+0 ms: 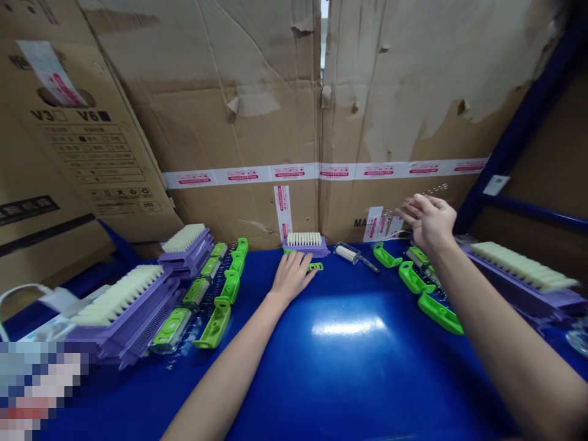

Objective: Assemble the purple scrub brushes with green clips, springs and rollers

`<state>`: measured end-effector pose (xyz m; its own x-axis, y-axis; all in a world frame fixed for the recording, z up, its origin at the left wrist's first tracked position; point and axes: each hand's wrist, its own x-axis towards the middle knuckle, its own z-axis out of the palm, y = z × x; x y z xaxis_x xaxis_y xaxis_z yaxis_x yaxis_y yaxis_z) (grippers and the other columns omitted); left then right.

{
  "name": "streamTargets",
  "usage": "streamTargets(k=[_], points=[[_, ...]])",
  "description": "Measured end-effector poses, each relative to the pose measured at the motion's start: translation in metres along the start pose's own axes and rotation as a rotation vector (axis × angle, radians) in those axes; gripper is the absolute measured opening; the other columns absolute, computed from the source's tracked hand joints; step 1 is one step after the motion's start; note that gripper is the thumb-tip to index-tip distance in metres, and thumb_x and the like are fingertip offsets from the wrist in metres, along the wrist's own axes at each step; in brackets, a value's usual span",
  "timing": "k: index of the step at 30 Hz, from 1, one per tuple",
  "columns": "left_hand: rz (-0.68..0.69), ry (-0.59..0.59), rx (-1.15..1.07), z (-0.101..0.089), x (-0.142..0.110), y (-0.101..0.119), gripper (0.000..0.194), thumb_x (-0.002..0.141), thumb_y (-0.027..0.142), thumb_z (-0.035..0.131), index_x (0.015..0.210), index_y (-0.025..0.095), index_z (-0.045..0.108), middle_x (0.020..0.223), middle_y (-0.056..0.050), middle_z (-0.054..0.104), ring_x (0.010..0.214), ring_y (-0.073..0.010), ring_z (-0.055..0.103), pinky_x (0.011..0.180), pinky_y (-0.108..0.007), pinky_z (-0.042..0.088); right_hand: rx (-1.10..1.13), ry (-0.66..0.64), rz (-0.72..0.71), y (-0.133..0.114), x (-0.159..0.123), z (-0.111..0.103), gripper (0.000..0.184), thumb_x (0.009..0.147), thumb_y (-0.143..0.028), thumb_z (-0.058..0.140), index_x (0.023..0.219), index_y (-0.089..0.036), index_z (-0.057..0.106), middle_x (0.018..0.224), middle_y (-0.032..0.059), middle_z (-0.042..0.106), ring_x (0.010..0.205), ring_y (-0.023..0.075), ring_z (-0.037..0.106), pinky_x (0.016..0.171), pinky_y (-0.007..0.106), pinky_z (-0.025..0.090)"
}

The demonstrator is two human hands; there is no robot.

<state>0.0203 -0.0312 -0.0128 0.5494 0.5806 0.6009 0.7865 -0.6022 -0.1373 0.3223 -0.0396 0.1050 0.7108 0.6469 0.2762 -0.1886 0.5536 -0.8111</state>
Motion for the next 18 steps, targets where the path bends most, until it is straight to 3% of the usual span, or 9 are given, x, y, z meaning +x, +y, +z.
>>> streamTargets(k=[4, 10, 14, 16, 18], points=[[-0.032, 0.124, -0.068, -0.006, 0.001, 0.011, 0.054, 0.089, 0.055, 0.042, 0.121, 0.013, 0.053, 0.106, -0.014, 0.062, 0.099, -0.0270, 0.056, 0.083, -0.038, 0.041, 0.117, -0.166, 0.177, 0.007, -0.034, 0.015, 0.013, 0.075, -0.013, 0.061, 0.076, -0.018, 0.049, 0.070, 0.0015, 0.065, 0.075, 0.0150, 0.066, 0.076, 0.038, 0.058], [-0.088, 0.290, -0.151, -0.006, 0.003, 0.028, 0.077, 0.074, 0.066, 0.057, 0.125, 0.009, 0.045, 0.109, -0.018, 0.061, 0.100, -0.0288, 0.058, 0.085, -0.038, 0.044, 0.210, -0.376, 0.496, 0.036, -0.091, 0.033, 0.008, 0.074, -0.016, 0.064, 0.073, -0.018, 0.057, 0.080, 0.0041, 0.070, 0.082, 0.0160, 0.067, 0.087, 0.037, 0.056], [-0.052, 0.327, -0.180, -0.001, 0.003, 0.025, 0.052, 0.081, 0.047, 0.061, 0.117, 0.013, 0.048, 0.098, -0.012, 0.065, 0.090, -0.0247, 0.062, 0.079, -0.036, 0.046, 0.235, -0.364, 0.627, 0.054, -0.113, 0.036, 0.006, 0.073, -0.013, 0.064, 0.070, -0.017, 0.060, 0.082, 0.0082, 0.072, 0.084, 0.0184, 0.068, 0.087, 0.035, 0.055], [-0.040, 0.313, -0.199, 0.000, 0.003, 0.023, 0.035, 0.086, 0.032, 0.057, 0.115, 0.015, 0.049, 0.098, -0.010, 0.066, 0.089, -0.0230, 0.062, 0.079, -0.035, 0.047, 0.253, -0.357, 0.657, 0.059, -0.114, 0.036, 0.006, 0.074, -0.011, 0.062, 0.070, -0.016, 0.061, 0.082, 0.0088, 0.072, 0.085, 0.0182, 0.068, 0.088, 0.034, 0.055], [-0.053, 0.314, -0.215, -0.001, 0.003, 0.022, 0.032, 0.086, 0.019, 0.051, 0.117, 0.015, 0.048, 0.100, -0.010, 0.066, 0.091, -0.0224, 0.062, 0.082, -0.036, 0.047, 0.273, -0.361, 0.652, 0.061, -0.112, 0.034, 0.007, 0.074, -0.010, 0.061, 0.070, -0.017, 0.061, 0.083, 0.0081, 0.072, 0.086, 0.0176, 0.068, 0.088, 0.033, 0.055]])
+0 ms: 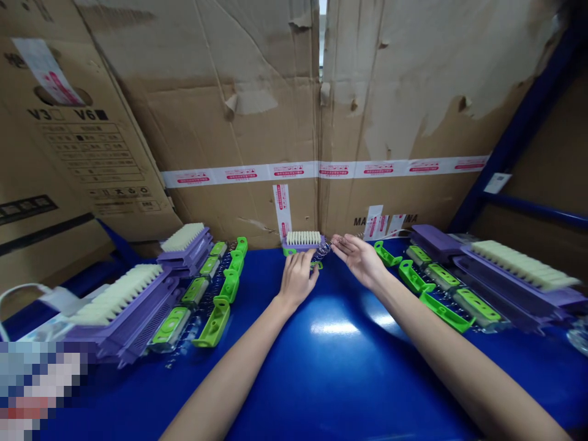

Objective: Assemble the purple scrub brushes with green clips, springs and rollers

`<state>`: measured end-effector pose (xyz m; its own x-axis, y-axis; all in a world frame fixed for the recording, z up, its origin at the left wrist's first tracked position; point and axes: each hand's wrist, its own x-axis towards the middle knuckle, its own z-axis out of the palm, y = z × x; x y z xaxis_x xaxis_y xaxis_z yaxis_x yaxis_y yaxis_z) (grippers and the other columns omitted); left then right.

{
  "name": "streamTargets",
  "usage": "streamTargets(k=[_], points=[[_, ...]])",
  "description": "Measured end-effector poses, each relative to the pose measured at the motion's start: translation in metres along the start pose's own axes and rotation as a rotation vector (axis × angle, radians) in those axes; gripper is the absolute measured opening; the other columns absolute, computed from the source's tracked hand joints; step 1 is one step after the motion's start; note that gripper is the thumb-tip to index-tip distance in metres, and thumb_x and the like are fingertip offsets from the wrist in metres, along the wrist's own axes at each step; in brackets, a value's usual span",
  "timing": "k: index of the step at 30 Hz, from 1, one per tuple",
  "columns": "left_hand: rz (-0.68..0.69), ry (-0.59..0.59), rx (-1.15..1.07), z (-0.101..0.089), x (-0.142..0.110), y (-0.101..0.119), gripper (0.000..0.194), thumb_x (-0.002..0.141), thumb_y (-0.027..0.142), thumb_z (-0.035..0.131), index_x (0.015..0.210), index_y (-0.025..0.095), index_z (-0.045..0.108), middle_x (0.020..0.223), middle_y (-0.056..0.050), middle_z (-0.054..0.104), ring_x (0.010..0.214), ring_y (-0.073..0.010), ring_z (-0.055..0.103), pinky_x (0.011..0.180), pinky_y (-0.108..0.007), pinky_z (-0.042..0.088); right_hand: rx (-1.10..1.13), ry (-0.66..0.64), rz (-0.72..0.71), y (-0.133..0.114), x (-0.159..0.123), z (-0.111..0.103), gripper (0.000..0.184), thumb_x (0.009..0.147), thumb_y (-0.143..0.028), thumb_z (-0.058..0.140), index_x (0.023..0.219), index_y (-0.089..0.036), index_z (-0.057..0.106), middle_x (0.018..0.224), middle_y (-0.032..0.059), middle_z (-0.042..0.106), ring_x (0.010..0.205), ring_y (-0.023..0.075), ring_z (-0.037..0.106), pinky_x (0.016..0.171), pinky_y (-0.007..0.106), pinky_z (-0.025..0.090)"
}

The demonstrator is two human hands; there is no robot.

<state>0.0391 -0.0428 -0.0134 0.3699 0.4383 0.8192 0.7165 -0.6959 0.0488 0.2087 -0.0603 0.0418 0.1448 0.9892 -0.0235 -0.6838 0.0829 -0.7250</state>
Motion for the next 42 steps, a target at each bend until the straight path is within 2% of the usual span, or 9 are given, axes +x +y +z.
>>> streamTargets(k=[5, 9, 12, 15, 19, 25, 30, 36, 42], points=[[-0.083, -0.006, -0.026, -0.003, 0.000, 0.001, 0.044, 0.079, 0.008, 0.044, 0.123, 0.013, 0.044, 0.098, -0.010, 0.064, 0.090, -0.0212, 0.063, 0.077, -0.033, 0.050, 0.024, 0.003, -0.055, -0.008, 0.005, -0.009, 0.010, 0.070, -0.009, 0.064, 0.073, -0.018, 0.061, 0.081, 0.0051, 0.072, 0.083, 0.0169, 0.068, 0.086, 0.035, 0.056], [-0.121, -0.103, -0.020, -0.001, -0.005, 0.001, 0.041, 0.083, 0.025, 0.051, 0.122, 0.015, 0.042, 0.095, -0.007, 0.065, 0.076, -0.0182, 0.066, 0.060, -0.026, 0.050, 0.010, -0.020, -0.061, -0.006, 0.005, -0.012, 0.017, 0.065, -0.007, 0.067, 0.073, -0.020, 0.059, 0.077, 0.0023, 0.071, 0.079, 0.0158, 0.067, 0.086, 0.036, 0.056], [-0.173, -0.131, -0.007, 0.002, -0.007, -0.001, 0.030, 0.087, 0.036, 0.053, 0.110, 0.017, 0.049, 0.082, -0.004, 0.066, 0.067, -0.0161, 0.066, 0.055, -0.023, 0.048, -0.010, -0.034, -0.069, -0.002, 0.005, -0.013, 0.020, 0.063, -0.007, 0.069, 0.075, -0.019, 0.059, 0.077, 0.0023, 0.071, 0.078, 0.0155, 0.067, 0.087, 0.037, 0.056], [-0.193, -0.127, -0.012, 0.001, -0.005, -0.003, 0.020, 0.091, 0.034, 0.048, 0.102, 0.018, 0.053, 0.084, -0.004, 0.068, 0.070, -0.0157, 0.067, 0.056, -0.022, 0.048, -0.019, -0.029, -0.091, 0.000, 0.005, -0.013, 0.022, 0.062, -0.007, 0.070, 0.077, -0.019, 0.059, 0.078, 0.0035, 0.072, 0.078, 0.0163, 0.068, 0.086, 0.038, 0.056], [-0.190, -0.156, 0.000, -0.003, -0.001, -0.003, 0.028, 0.093, 0.035, 0.044, 0.113, 0.018, 0.054, 0.099, -0.008, 0.069, 0.086, -0.0183, 0.068, 0.066, -0.024, 0.051, -0.020, -0.019, -0.126, -0.001, 0.005, -0.013, 0.028, 0.060, -0.008, 0.073, 0.080, -0.019, 0.058, 0.078, 0.0043, 0.072, 0.078, 0.0175, 0.068, 0.084, 0.039, 0.056], [-0.223, -0.270, -0.086, -0.002, -0.003, -0.006, 0.029, 0.095, 0.030, 0.037, 0.115, 0.019, 0.056, 0.101, -0.007, 0.070, 0.083, -0.0198, 0.069, 0.069, -0.028, 0.052, -0.046, -0.015, -0.212, -0.004, 0.005, -0.012, 0.039, 0.054, -0.012, 0.080, 0.085, -0.020, 0.057, 0.080, 0.0029, 0.071, 0.079, 0.0174, 0.068, 0.085, 0.041, 0.056], [-0.231, -0.173, -0.167, -0.001, -0.004, -0.008, 0.020, 0.094, 0.031, 0.043, 0.101, 0.020, 0.058, 0.093, -0.003, 0.069, 0.081, -0.0161, 0.067, 0.069, -0.025, 0.050, -0.105, -0.022, -0.232, -0.003, 0.005, -0.013, 0.044, 0.050, -0.015, 0.084, 0.086, -0.019, 0.059, 0.080, 0.0024, 0.071, 0.079, 0.0165, 0.067, 0.079, 0.036, 0.057], [-0.149, -0.077, -0.024, 0.000, -0.003, -0.008, 0.022, 0.090, 0.039, 0.050, 0.095, 0.018, 0.052, 0.089, -0.004, 0.061, 0.078, -0.0158, 0.062, 0.062, -0.023, 0.049, -0.178, 0.091, -0.244, 0.004, 0.003, -0.013, 0.047, 0.046, -0.025, 0.088, 0.081, -0.018, 0.058, 0.070, 0.0009, 0.068, 0.072, 0.0177, 0.067, 0.069, 0.036, 0.060], [-0.186, -0.153, 0.077, 0.001, -0.004, -0.006, 0.016, 0.091, 0.033, 0.049, 0.095, 0.018, 0.050, 0.090, -0.006, 0.062, 0.078, -0.0161, 0.063, 0.057, -0.022, 0.047, -0.344, 0.207, -0.227, 0.009, -0.002, -0.010, 0.047, 0.049, -0.039, 0.086, 0.079, -0.018, 0.055, 0.060, -0.0024, 0.062, 0.051, 0.0117, 0.058, 0.047, 0.025, 0.054]])
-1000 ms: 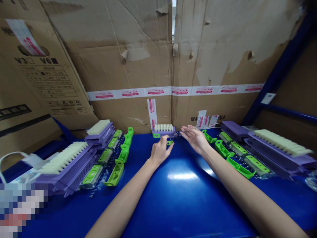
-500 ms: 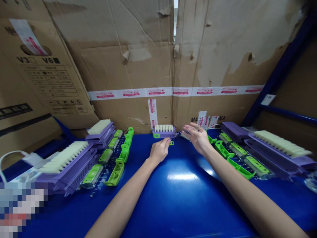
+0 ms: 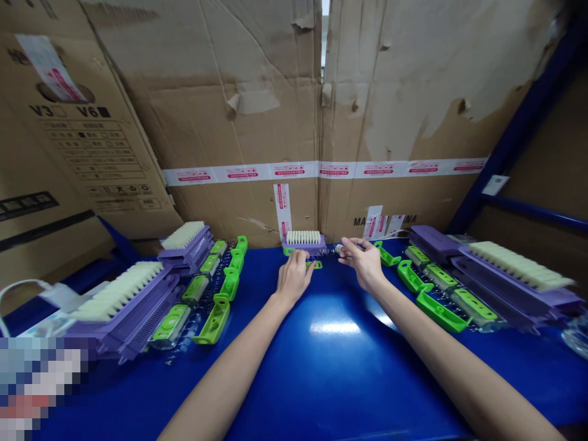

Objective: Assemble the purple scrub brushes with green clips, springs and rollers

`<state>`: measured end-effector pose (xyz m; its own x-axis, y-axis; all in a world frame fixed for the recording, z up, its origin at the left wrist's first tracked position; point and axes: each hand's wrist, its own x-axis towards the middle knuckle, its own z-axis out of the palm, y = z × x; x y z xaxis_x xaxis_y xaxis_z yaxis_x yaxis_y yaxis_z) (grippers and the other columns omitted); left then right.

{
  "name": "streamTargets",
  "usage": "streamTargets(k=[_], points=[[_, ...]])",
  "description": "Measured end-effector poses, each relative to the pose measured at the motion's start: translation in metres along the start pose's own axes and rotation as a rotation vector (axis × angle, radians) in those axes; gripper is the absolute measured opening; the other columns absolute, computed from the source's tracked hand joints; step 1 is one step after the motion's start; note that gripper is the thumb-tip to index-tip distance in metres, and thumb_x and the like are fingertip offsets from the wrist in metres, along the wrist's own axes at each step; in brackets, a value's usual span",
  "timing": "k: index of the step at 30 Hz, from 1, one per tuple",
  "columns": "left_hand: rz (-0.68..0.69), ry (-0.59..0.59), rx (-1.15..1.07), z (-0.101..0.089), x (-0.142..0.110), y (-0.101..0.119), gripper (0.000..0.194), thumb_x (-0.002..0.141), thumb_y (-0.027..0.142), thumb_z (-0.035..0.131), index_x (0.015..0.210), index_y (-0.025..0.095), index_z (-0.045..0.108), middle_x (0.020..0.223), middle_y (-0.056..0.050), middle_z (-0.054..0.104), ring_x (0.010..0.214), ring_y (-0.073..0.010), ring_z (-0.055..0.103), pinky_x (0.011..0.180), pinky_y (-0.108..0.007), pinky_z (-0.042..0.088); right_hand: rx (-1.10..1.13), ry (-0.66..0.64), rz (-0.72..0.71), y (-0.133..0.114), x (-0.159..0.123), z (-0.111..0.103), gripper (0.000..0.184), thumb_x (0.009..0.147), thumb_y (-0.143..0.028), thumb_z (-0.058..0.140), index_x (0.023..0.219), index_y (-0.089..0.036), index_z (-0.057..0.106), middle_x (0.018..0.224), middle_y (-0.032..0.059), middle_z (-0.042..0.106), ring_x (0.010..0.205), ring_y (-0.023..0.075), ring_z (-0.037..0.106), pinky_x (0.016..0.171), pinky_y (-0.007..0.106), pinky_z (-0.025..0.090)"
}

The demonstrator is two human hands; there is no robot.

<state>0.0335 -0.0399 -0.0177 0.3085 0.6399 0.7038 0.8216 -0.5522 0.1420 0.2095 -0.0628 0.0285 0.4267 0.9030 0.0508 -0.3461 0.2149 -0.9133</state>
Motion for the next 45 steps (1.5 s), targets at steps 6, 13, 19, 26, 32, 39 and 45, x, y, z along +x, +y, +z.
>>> streamTargets(k=[6, 13, 19, 26, 32, 39, 45], points=[[0.033, -0.043, 0.008, -0.004, 0.000, 0.003, 0.029, 0.091, 0.032, 0.047, 0.116, 0.017, 0.049, 0.094, -0.007, 0.065, 0.084, -0.0182, 0.065, 0.062, -0.024, 0.049, -0.019, -0.024, 0.155, 0.003, -0.001, -0.001, 0.041, 0.055, -0.045, 0.082, 0.072, -0.018, 0.056, 0.051, -0.0071, 0.049, 0.043, 0.0061, 0.046, 0.038, 0.018, 0.041], [0.093, -0.085, 0.032, -0.008, 0.000, 0.006, 0.041, 0.088, 0.052, 0.046, 0.107, 0.020, 0.062, 0.090, -0.007, 0.064, 0.081, -0.0198, 0.064, 0.062, -0.026, 0.049, 0.063, -0.202, 0.418, -0.002, -0.001, -0.007, 0.028, 0.071, -0.043, 0.072, 0.070, -0.017, 0.060, 0.057, -0.0027, 0.057, 0.049, 0.0079, 0.052, 0.045, 0.019, 0.044], [0.053, -0.051, 0.000, -0.005, 0.001, 0.003, 0.030, 0.092, 0.038, 0.045, 0.111, 0.018, 0.059, 0.098, -0.008, 0.066, 0.090, -0.0197, 0.063, 0.065, -0.025, 0.050, 0.076, -0.485, 0.325, -0.006, -0.001, -0.016, 0.033, 0.063, -0.022, 0.076, 0.093, -0.023, 0.065, 0.100, 0.0021, 0.071, 0.069, 0.0122, 0.065, 0.055, 0.023, 0.052], [0.107, -0.031, 0.039, -0.005, 0.000, 0.003, 0.030, 0.092, 0.033, 0.047, 0.115, 0.017, 0.058, 0.096, -0.009, 0.068, 0.089, -0.0203, 0.064, 0.072, -0.028, 0.051, -0.135, -0.242, 0.153, 0.002, -0.003, -0.007, 0.034, 0.058, -0.037, 0.080, 0.079, -0.017, 0.062, 0.065, 0.0031, 0.069, 0.040, 0.0072, 0.050, 0.037, 0.018, 0.037], [0.161, -0.082, 0.043, -0.007, 0.001, 0.006, 0.036, 0.093, 0.042, 0.044, 0.118, 0.022, 0.057, 0.086, -0.006, 0.068, 0.074, -0.0163, 0.066, 0.061, -0.022, 0.048, -0.095, -0.265, 0.254, 0.000, -0.007, -0.005, 0.044, 0.064, -0.056, 0.072, 0.078, -0.015, 0.063, 0.050, -0.0034, 0.053, 0.036, 0.0045, 0.037, 0.033, 0.018, 0.026], [0.164, -0.123, 0.077, -0.008, 0.001, 0.006, 0.035, 0.093, 0.042, 0.042, 0.119, 0.023, 0.057, 0.089, -0.006, 0.067, 0.072, -0.0171, 0.067, 0.050, -0.021, 0.043, -0.075, -0.580, 0.266, -0.002, -0.011, -0.011, 0.037, 0.057, -0.031, 0.081, 0.089, -0.017, 0.067, 0.053, -0.0061, 0.051, 0.046, 0.0067, 0.046, 0.043, 0.019, 0.041], [0.182, -0.163, 0.073, -0.007, 0.001, 0.007, 0.033, 0.092, 0.042, 0.045, 0.118, 0.025, 0.057, 0.088, -0.006, 0.065, 0.071, -0.0159, 0.066, 0.053, -0.020, 0.044, -0.225, -0.327, 0.134, 0.006, -0.006, -0.009, 0.031, 0.055, -0.038, 0.080, 0.064, -0.016, 0.061, 0.042, -0.0051, 0.050, 0.033, 0.0077, 0.043, 0.031, 0.019, 0.031]])
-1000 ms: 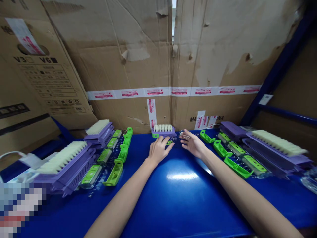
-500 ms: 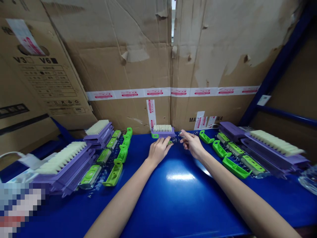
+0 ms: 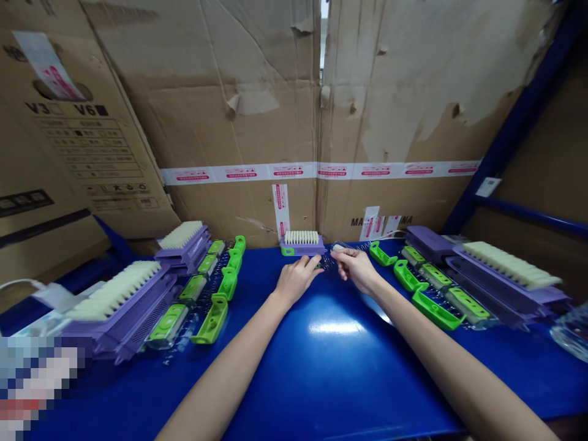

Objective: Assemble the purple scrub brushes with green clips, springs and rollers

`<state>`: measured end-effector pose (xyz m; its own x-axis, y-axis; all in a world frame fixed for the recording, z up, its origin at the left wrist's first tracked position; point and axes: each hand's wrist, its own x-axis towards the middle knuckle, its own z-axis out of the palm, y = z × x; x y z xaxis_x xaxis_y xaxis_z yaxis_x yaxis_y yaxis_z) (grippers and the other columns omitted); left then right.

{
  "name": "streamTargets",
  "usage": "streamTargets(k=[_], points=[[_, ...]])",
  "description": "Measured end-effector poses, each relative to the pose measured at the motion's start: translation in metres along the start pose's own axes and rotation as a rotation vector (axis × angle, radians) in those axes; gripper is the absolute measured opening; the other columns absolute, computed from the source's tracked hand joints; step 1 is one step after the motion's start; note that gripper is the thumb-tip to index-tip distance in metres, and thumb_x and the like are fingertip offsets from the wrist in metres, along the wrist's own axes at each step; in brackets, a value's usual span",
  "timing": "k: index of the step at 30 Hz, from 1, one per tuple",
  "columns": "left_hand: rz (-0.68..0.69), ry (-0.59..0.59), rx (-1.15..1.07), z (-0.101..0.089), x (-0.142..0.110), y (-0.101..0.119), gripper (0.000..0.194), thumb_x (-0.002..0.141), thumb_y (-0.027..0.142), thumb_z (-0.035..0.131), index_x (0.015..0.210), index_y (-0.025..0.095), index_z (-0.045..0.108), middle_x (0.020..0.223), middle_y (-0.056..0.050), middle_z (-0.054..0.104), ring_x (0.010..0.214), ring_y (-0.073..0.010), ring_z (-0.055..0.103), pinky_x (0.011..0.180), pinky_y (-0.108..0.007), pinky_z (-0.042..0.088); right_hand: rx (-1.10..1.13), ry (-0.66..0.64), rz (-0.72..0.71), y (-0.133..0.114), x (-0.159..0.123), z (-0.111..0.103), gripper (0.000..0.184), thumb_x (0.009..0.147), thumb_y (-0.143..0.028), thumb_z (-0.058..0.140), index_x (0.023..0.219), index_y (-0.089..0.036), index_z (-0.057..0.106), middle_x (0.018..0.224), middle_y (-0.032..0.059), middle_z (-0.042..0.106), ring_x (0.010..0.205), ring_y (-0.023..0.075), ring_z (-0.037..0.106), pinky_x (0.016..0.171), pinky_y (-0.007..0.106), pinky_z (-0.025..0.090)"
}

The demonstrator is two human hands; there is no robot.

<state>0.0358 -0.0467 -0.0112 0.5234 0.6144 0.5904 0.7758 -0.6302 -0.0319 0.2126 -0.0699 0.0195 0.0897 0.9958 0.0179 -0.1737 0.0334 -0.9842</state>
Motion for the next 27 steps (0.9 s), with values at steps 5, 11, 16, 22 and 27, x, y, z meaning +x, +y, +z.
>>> streamTargets(k=[5, 11, 16, 22, 27], points=[[0.047, -0.003, 0.019, -0.001, 0.000, 0.001, 0.031, 0.093, 0.040, 0.043, 0.116, 0.025, 0.058, 0.085, -0.006, 0.064, 0.072, -0.0165, 0.066, 0.054, -0.021, 0.045, -0.090, 0.138, 0.018, 0.001, 0.001, 0.003, 0.039, 0.060, -0.048, 0.077, 0.054, -0.016, 0.057, 0.038, -0.0026, 0.048, 0.031, 0.0078, 0.042, 0.029, 0.018, 0.027], [-0.036, -0.005, 0.016, -0.001, 0.001, 0.001, 0.034, 0.094, 0.038, 0.041, 0.120, 0.023, 0.056, 0.092, -0.007, 0.067, 0.074, -0.0182, 0.067, 0.052, -0.023, 0.044, 0.132, -0.049, 0.144, -0.005, -0.003, -0.001, 0.029, 0.068, -0.041, 0.074, 0.082, -0.017, 0.066, 0.067, 0.0013, 0.064, 0.050, 0.0094, 0.058, 0.039, 0.017, 0.043], [-0.107, -0.046, -0.024, 0.000, 0.000, -0.001, 0.034, 0.093, 0.036, 0.042, 0.123, 0.024, 0.053, 0.104, -0.007, 0.066, 0.081, -0.0201, 0.068, 0.057, -0.025, 0.048, 0.200, -0.292, 0.181, -0.007, -0.005, -0.009, 0.032, 0.060, -0.022, 0.080, 0.088, -0.016, 0.066, 0.077, 0.0022, 0.068, 0.066, 0.0144, 0.067, 0.060, 0.025, 0.056], [-0.025, -0.107, -0.071, -0.003, 0.000, 0.000, 0.033, 0.093, 0.033, 0.043, 0.122, 0.022, 0.053, 0.106, -0.007, 0.066, 0.086, -0.0208, 0.067, 0.062, -0.026, 0.051, 0.253, -0.181, 0.070, -0.004, -0.003, -0.004, 0.026, 0.058, -0.020, 0.081, 0.079, -0.017, 0.066, 0.069, 0.0010, 0.068, 0.065, 0.0142, 0.068, 0.067, 0.027, 0.057], [-0.020, -0.089, -0.121, 0.000, -0.001, -0.002, 0.030, 0.092, 0.032, 0.046, 0.118, 0.019, 0.055, 0.106, -0.008, 0.067, 0.087, -0.0210, 0.068, 0.068, -0.028, 0.054, 0.234, -0.108, 0.020, -0.003, -0.001, 0.002, 0.027, 0.058, -0.026, 0.082, 0.078, -0.017, 0.065, 0.069, -0.0002, 0.067, 0.063, 0.0134, 0.067, 0.065, 0.026, 0.058]])
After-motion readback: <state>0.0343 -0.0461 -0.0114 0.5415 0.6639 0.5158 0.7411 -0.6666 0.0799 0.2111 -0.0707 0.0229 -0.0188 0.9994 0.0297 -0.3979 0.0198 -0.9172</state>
